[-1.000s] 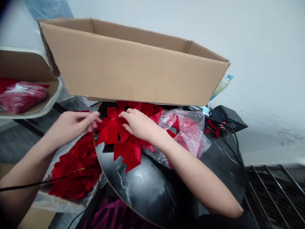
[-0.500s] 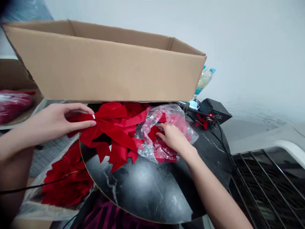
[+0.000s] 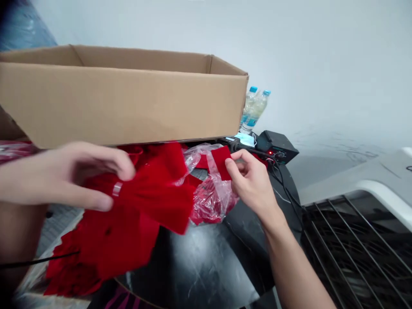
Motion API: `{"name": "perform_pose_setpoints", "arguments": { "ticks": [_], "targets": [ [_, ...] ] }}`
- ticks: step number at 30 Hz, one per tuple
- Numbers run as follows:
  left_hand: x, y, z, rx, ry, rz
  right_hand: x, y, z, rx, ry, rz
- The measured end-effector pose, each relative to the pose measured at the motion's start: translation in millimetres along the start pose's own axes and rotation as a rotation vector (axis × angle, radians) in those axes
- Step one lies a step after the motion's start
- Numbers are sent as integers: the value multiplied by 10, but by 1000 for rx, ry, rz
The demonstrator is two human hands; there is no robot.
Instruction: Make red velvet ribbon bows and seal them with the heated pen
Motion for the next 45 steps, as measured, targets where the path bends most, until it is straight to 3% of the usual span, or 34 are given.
{"name": "perform_pose_setpoints", "arguments": {
  "ticks": [1,2,4,7,9,11,14,17,19,21,23,25,29,37,40,45],
  "targets": [
    [190,-33,-129,30,-215,29,-40,11,29,1,-20,-104],
    [346,-78,-253,35,-295,33,-60,24,56,-19,-35,-153],
    [594,-175,-478,5,-223,95,-56,45,106,-137,-2,-84],
    [923,-289,-669,-149,-140,472,47,33,196,-506,116,305],
    [1068,-337,-724,-218,-90,676,139,26,252,-723,115,491],
    [1117,-389,-750,-231,34,725,181,23,275,-786,61,498],
    [1113,-443,-748,-196,118,643,156,39,242,-582,-28,246],
    [1108,-452,-712,-174,33,505,171,128,204,-228,-171,-26],
    [1120,-463,-682,-187,0,494,209,189,210,-92,-230,-114],
    [1136,-485,-662,-186,39,572,223,222,219,-85,-197,-172],
    [1144,-510,-658,-130,126,624,203,226,224,-166,-77,-179],
    [1140,-520,-661,-31,217,584,179,204,228,-273,21,-127],
    [1138,-485,-645,104,356,457,159,142,241,-373,63,-100],
    [1139,-364,-613,-1,490,328,224,148,297,-160,114,-166],
    [1116,-346,-610,22,498,260,217,143,287,-132,87,-172],
    [1125,-384,-588,75,417,185,202,79,213,-82,-161,-119]
  ]
}}
Point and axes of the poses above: each hand's wrist, its own z-axis away from the middle knuckle, its own x-axis out of the palm, y = z × x, the point moved 3 cm from there along -z, towards the middle knuckle, and after that the axes turned 13 degrees about x, right-handed, at the moved point
